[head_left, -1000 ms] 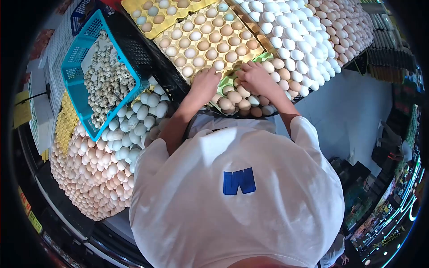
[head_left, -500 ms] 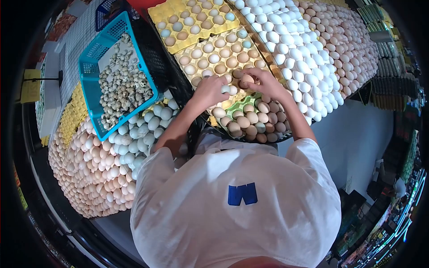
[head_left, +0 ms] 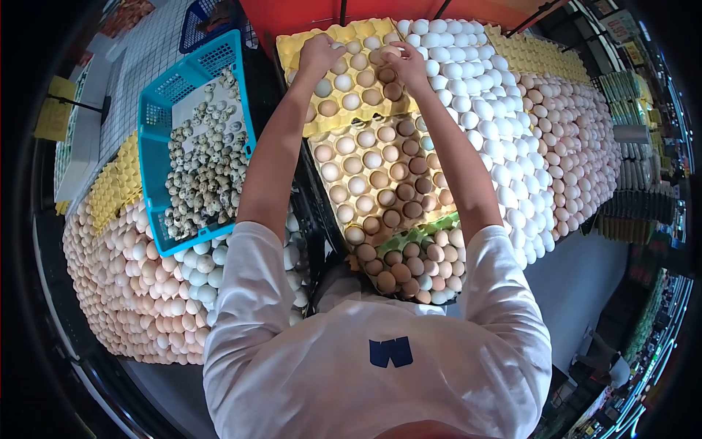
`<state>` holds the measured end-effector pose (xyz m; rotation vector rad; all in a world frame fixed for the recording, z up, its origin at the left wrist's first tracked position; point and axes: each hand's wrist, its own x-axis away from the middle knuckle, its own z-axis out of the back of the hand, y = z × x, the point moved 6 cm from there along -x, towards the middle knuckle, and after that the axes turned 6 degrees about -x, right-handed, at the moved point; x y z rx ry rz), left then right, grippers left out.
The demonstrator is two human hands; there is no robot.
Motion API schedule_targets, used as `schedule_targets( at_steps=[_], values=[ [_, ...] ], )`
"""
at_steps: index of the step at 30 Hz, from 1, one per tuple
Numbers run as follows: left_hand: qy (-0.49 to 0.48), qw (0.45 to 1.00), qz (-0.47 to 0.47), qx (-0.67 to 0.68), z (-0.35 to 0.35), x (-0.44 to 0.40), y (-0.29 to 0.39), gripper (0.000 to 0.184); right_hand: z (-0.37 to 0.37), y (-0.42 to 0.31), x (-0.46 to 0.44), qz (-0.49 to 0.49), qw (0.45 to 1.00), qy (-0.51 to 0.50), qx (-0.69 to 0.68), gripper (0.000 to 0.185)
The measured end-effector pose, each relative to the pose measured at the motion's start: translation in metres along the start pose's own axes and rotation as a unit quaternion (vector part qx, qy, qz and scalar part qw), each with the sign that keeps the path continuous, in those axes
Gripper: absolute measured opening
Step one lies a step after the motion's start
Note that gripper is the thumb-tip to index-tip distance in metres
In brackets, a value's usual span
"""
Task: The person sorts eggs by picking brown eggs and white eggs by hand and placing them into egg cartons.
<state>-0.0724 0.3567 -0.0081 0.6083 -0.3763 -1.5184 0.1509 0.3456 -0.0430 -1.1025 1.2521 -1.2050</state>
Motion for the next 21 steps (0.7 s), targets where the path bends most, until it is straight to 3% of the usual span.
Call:
schedule_targets(
  at_steps=[2,4,8,9,12,13,16,19,20,21],
  values=[
    [-0.012,1.0,0.019,-0.001,-0.007,-0.006,-0.002,0.045,0.0,-0.003,-0.029,0.033,0.996,0.011,0.081,0.044],
    [-0.045,0.998,0.001,-0.051,-0.019,-0.011,-0.005,0.039,0.003,-0.015,-0.05,0.132,0.959,0.061,0.245,0.043],
    [0.003,0.992,-0.032,-0.119,-0.03,-0.015,-0.013,0.032,-0.004,-0.012,-0.089,0.219,0.92,0.101,0.308,0.048],
    [0.019,0.992,-0.038,-0.121,-0.031,-0.016,-0.015,0.03,-0.008,-0.013,-0.091,0.215,0.922,0.099,0.306,0.048],
    [0.042,0.991,-0.046,-0.117,-0.033,-0.013,-0.02,0.028,-0.016,-0.005,-0.094,0.169,0.942,0.1,0.272,0.01],
    [0.057,0.992,-0.049,-0.106,-0.031,-0.013,-0.02,0.027,-0.017,-0.002,-0.099,0.231,0.915,0.093,0.318,0.007],
    [0.065,0.993,-0.043,-0.091,-0.03,-0.011,-0.021,0.029,-0.018,-0.008,-0.084,0.288,0.903,0.087,0.307,0.009],
    [0.073,0.993,-0.055,-0.076,-0.031,-0.009,-0.023,0.029,-0.004,-0.031,-0.057,0.266,0.928,0.07,0.253,0.01],
    [0.101,0.987,-0.088,-0.084,-0.03,-0.007,-0.022,0.021,0.003,-0.038,-0.044,0.273,0.938,0.049,0.208,0.01],
    [0.069,0.993,-0.08,-0.052,-0.037,-0.016,-0.035,0.021,0.015,-0.028,-0.04,0.222,0.939,0.089,0.246,0.013]
  ],
)
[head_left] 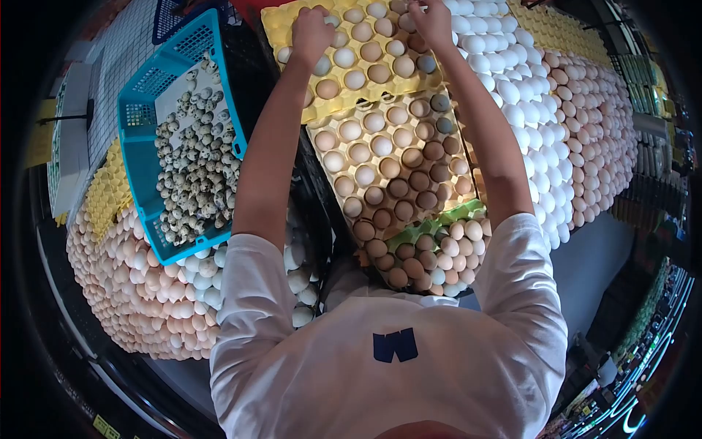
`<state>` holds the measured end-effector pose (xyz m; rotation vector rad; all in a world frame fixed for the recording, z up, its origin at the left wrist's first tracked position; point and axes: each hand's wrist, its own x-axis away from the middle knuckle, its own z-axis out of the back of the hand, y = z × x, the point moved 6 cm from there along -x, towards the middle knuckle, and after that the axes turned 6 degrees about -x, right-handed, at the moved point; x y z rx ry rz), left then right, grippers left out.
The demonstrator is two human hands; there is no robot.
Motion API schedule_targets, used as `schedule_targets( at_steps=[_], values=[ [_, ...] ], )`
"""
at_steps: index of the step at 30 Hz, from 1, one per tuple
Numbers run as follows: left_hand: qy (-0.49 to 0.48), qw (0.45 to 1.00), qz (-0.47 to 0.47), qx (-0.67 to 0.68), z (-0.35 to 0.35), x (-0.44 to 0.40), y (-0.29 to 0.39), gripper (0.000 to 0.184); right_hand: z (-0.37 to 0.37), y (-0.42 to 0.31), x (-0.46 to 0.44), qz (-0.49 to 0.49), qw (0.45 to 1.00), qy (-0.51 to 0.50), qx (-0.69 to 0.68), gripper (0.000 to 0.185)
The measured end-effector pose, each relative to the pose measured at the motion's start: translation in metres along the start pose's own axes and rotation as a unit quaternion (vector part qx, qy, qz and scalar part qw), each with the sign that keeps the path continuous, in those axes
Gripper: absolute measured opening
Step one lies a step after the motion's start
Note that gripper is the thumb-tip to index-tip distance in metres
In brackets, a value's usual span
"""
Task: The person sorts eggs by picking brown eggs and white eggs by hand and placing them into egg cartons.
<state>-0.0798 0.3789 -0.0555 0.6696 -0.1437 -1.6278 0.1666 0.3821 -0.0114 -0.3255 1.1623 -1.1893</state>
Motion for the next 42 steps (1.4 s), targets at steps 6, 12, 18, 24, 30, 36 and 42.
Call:
schedule_targets(
  at_steps=[6,12,18,24,30,36,42],
  values=[
    [-0.072,0.99,-0.008,0.122,0.057,0.036,0.076,0.015,0.108,-0.036,0.117,-0.106,0.968,-0.201,-0.11,0.025],
    [-0.211,0.969,-0.112,0.062,0.066,0.13,0.163,0.023,0.196,-0.093,0.265,-0.208,0.926,-0.314,-0.013,0.018],
    [-0.452,0.864,-0.182,0.127,0.021,0.28,0.253,0.027,0.232,-0.101,0.342,-0.077,0.921,-0.323,0.202,0.021],
    [-0.435,0.86,-0.241,0.112,-0.029,0.337,0.277,0.037,0.235,-0.102,0.354,-0.051,0.9,-0.318,0.293,0.016],
    [-0.455,0.855,-0.203,0.142,-0.041,0.346,0.281,0.035,0.234,-0.089,0.359,-0.04,0.895,-0.335,0.293,0.021],
    [-0.42,0.872,-0.223,0.118,-0.04,0.343,0.287,0.04,0.256,-0.113,0.332,-0.133,0.934,-0.291,0.158,0.033],
    [-0.48,0.843,-0.151,0.188,-0.051,0.328,0.267,0.041,0.276,-0.064,0.316,-0.298,0.931,-0.209,-0.023,0.041]
  ],
)
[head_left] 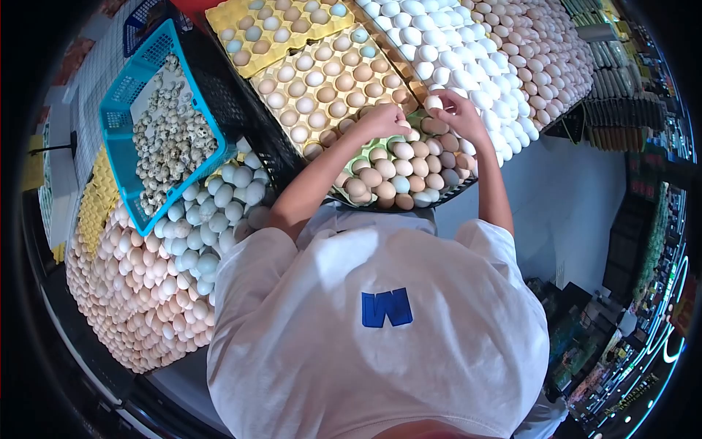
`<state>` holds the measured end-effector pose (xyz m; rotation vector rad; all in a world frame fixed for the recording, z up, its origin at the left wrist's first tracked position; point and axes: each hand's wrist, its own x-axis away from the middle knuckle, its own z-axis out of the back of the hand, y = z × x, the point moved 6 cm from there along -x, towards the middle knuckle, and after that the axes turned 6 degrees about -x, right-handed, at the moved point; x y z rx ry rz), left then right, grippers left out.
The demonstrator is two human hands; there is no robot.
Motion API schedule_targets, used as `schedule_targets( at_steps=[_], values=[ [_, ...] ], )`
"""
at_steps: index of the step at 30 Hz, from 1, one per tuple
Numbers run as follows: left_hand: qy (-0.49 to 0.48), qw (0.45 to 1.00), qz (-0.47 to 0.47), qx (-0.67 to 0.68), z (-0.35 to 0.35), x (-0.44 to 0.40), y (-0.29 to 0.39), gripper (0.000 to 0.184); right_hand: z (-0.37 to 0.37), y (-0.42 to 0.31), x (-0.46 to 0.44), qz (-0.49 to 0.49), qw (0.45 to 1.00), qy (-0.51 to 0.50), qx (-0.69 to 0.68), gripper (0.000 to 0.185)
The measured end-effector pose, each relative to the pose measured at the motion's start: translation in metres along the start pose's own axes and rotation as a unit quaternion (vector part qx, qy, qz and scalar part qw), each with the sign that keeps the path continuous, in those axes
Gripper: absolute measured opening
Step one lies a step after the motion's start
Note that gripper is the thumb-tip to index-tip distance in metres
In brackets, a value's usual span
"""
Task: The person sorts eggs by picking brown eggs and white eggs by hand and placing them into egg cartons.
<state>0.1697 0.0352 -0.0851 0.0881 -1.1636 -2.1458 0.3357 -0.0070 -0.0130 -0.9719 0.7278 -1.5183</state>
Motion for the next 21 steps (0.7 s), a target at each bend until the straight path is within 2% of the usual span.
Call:
schedule_targets(
  at_steps=[2,4,5,7,9,11,12,14,15,18,19,21],
  values=[
    [-0.034,0.996,0.031,0.077,0.012,0.004,-0.009,0.039,0.008,-0.01,-0.01,0.0,0.999,-0.008,-0.046,0.04],
    [0.004,0.986,0.028,0.162,0.032,0.0,-0.031,0.038,0.012,-0.021,-0.022,0.004,0.999,-0.017,-0.047,0.041],
    [0.025,0.978,0.04,0.203,0.05,-0.001,-0.04,0.037,0.012,-0.027,-0.035,0.024,0.995,-0.023,-0.092,0.04],
    [0.051,0.965,0.057,0.251,0.107,0.008,-0.039,0.037,0.005,-0.042,-0.062,0.051,0.988,-0.04,-0.137,0.039],
    [0.138,0.951,0.07,0.269,0.165,0.021,-0.046,0.042,-0.008,-0.059,-0.092,0.05,0.976,-0.042,-0.209,0.038],
    [0.211,0.94,0.088,0.253,0.214,0.025,-0.066,0.042,-0.028,-0.074,-0.13,0.053,0.972,-0.044,-0.226,0.035],
    [0.22,0.938,0.089,0.253,0.231,0.022,-0.086,0.042,-0.041,-0.08,-0.149,0.041,0.966,-0.041,-0.251,0.035],
    [0.307,0.918,0.081,0.236,0.274,0.015,-0.135,0.045,-0.066,-0.085,-0.199,0.04,0.951,-0.052,-0.301,0.036],
    [0.314,0.916,0.084,0.235,0.29,0.013,-0.153,0.045,-0.078,-0.093,-0.219,0.043,0.951,-0.059,-0.3,0.036],
    [0.482,0.866,0.137,0.013,0.347,0.025,-0.192,0.054,-0.112,-0.116,-0.282,0.048,0.962,-0.028,-0.268,0.04],
    [0.485,0.863,0.137,0.012,0.353,0.021,-0.201,0.054,-0.122,-0.119,-0.305,0.069,0.964,-0.008,-0.257,0.042],
    [0.498,0.848,0.16,-0.085,0.37,0.013,-0.209,0.052,-0.139,-0.126,-0.348,0.097,0.965,0.011,-0.245,0.044]
  ],
)
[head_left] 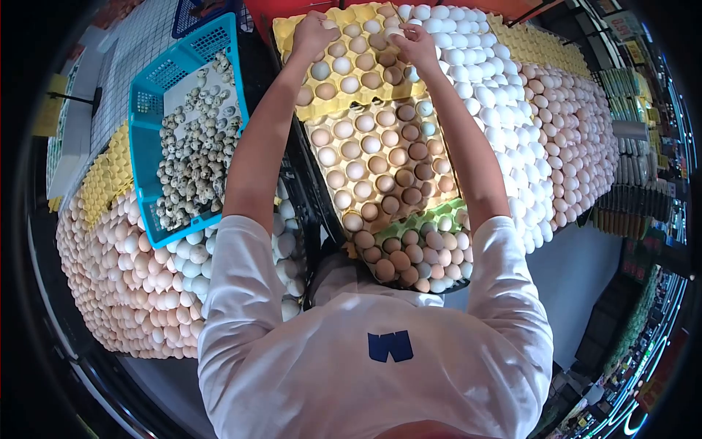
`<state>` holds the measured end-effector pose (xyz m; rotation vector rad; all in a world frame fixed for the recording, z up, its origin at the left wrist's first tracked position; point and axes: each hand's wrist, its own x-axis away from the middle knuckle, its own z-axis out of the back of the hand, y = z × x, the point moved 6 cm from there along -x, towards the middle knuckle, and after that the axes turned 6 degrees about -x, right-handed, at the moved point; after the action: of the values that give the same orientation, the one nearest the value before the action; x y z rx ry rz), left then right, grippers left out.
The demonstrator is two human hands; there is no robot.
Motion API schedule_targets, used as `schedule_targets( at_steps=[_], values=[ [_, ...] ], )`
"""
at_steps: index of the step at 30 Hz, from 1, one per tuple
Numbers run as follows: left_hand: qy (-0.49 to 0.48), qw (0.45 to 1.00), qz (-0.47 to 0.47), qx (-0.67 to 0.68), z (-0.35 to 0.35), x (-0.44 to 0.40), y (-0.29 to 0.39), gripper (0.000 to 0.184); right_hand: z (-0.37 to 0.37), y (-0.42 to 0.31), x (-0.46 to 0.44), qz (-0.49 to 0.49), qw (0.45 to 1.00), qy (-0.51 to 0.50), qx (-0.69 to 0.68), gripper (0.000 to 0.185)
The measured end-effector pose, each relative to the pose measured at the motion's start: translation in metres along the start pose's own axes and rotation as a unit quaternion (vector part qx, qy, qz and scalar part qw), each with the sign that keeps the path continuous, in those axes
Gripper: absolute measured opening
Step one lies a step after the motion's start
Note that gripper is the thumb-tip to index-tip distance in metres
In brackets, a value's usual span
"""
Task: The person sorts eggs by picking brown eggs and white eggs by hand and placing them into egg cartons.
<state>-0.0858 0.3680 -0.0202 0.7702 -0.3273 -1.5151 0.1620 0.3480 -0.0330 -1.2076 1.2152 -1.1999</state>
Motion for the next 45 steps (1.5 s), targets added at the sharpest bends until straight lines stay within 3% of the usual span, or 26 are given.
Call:
schedule_targets(
  at_steps=[2,4,5,6,8,10,12,14,16,18,20,22,26,28,29,31,32,34,35,36,38,42,45],
  values=[
    [0.001,1.0,-0.012,0.01,-0.008,-0.015,0.0,0.049,-0.013,-0.003,-0.032,0.124,0.97,0.041,0.208,0.045],
    [0.023,0.996,-0.077,-0.049,-0.02,-0.027,0.006,0.048,-0.024,0.002,-0.055,0.132,0.971,0.035,0.198,0.043],
    [0.075,0.98,-0.158,-0.094,-0.021,-0.03,0.014,0.042,-0.029,-0.001,-0.066,0.182,0.946,0.047,0.264,0.043],
    [0.071,0.982,-0.151,-0.094,-0.02,-0.029,0.02,0.042,-0.035,-0.004,-0.071,0.228,0.915,0.057,0.329,0.044],
    [0.02,0.996,-0.082,0.035,-0.008,-0.026,0.038,0.02,-0.048,-0.008,-0.077,0.233,0.905,0.064,0.35,0.041],
    [-0.017,0.996,-0.069,0.056,-0.031,-0.038,0.024,0.024,-0.058,-0.017,-0.078,0.264,0.91,0.037,0.316,0.022],
    [0.0,0.996,-0.091,0.01,-0.04,-0.043,0.02,0.023,-0.059,-0.015,-0.073,0.253,0.906,0.058,0.334,0.022],
    [-0.008,0.997,-0.071,0.008,-0.044,-0.042,0.016,0.023,-0.059,-0.024,-0.06,0.32,0.885,0.051,0.334,0.021],
    [-0.016,0.999,-0.035,0.005,-0.041,-0.039,0.018,0.022,-0.04,-0.013,-0.055,0.305,0.908,0.043,0.284,0.019],
    [-0.027,0.998,-0.032,0.037,-0.028,-0.025,0.026,0.02,-0.019,-0.005,-0.042,0.236,0.923,-0.003,0.304,0.033],
    [-0.041,0.996,-0.032,0.069,-0.016,-0.02,0.032,0.019,0.004,-0.022,0.004,0.195,0.949,0.006,0.246,0.028],
    [-0.003,0.992,-0.123,0.035,-0.004,-0.005,0.049,0.017,0.038,-0.024,0.052,0.139,0.972,0.025,0.188,0.024],
    [-0.162,0.969,-0.051,0.181,-0.003,0.046,0.087,0.019,0.119,-0.026,0.169,0.092,0.984,0.066,0.134,0.019],
    [-0.258,0.946,-0.104,0.167,-0.019,0.085,0.102,0.026,0.145,-0.017,0.23,-0.024,0.989,0.007,0.147,0.018],
    [-0.324,0.924,-0.14,0.147,-0.03,0.106,0.111,0.034,0.16,-0.01,0.259,-0.075,0.967,-0.034,0.239,0.02],
    [-0.44,0.879,-0.111,0.149,-0.019,0.174,0.155,0.031,0.169,-0.009,0.31,-0.112,0.944,-0.041,0.308,0.021],
    [-0.477,0.851,-0.164,0.147,-0.031,0.202,0.162,0.035,0.165,-0.013,0.335,-0.154,0.925,-0.039,0.345,0.021],
    [-0.523,0.819,-0.198,0.131,-0.044,0.266,0.19,0.033,0.153,-0.027,0.367,-0.158,0.869,-0.027,0.468,0.021],
    [-0.542,0.805,-0.211,0.115,-0.045,0.294,0.205,0.033,0.154,-0.019,0.379,-0.076,0.87,-0.019,0.486,0.025],
    [-0.506,0.806,-0.293,0.093,-0.058,0.32,0.211,0.032,0.154,-0.017,0.386,-0.072,0.872,-0.015,0.484,0.025],
    [-0.492,0.788,-0.37,0.035,-0.081,0.362,0.219,0.037,0.14,-0.017,0.391,-0.01,0.814,-0.047,0.579,0.027],
    [-0.535,0.77,-0.346,0.003,-0.091,0.398,0.231,0.038,0.143,-0.004,0.386,-0.008,0.75,-0.052,0.66,0.025],
    [-0.521,0.78,-0.347,0.014,-0.091,0.396,0.229,0.038,0.143,-0.004,0.387,0.024,0.759,-0.067,0.648,0.027]
  ],
)
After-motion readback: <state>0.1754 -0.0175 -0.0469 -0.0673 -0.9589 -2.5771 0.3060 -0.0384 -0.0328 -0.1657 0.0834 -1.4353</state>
